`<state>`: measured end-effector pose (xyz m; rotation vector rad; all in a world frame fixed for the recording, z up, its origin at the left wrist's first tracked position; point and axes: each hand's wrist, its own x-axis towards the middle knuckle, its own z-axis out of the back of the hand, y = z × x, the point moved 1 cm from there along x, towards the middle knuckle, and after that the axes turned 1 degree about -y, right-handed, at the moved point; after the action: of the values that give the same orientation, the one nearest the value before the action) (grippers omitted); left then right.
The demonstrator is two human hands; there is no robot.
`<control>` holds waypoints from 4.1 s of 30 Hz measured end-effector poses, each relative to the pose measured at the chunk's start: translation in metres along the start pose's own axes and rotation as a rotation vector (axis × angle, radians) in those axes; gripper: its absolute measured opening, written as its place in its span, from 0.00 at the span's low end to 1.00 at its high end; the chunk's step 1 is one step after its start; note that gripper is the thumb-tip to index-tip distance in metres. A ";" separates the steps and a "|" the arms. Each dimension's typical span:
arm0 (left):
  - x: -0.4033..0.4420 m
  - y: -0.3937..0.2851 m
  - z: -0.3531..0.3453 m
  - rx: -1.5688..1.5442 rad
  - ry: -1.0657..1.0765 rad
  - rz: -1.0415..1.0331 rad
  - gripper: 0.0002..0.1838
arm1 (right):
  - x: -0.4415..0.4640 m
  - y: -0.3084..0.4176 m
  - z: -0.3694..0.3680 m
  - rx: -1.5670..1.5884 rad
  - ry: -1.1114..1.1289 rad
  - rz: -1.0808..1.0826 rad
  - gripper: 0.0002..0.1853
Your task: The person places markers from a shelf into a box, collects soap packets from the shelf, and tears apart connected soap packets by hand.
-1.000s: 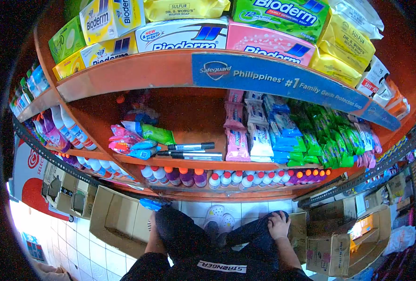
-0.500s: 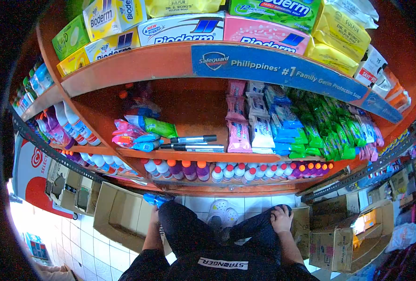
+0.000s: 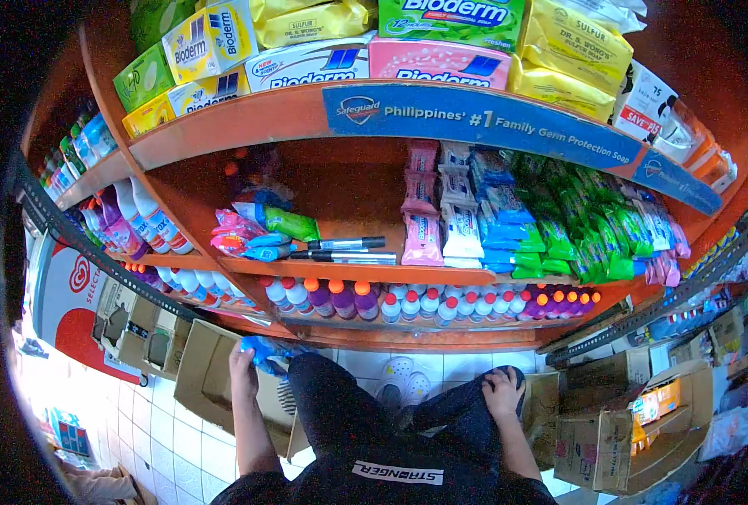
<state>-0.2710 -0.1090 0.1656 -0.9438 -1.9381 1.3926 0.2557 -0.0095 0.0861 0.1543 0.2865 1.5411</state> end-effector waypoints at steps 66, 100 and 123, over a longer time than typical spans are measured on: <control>0.130 -0.122 -0.281 1.492 0.925 -0.405 0.32 | -0.043 -0.013 0.013 0.492 -0.179 0.154 0.20; 0.154 -0.117 -0.290 1.724 1.089 -0.199 0.34 | -0.034 -0.028 0.008 0.601 -0.167 0.035 0.16; 0.148 -0.114 -0.275 1.381 0.924 -0.393 0.26 | -0.034 -0.033 0.005 0.578 -0.177 0.038 0.16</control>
<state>-0.1688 0.1386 0.3631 -0.3136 -0.2239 1.2723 0.2883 -0.0437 0.0845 0.7496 0.5847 1.4349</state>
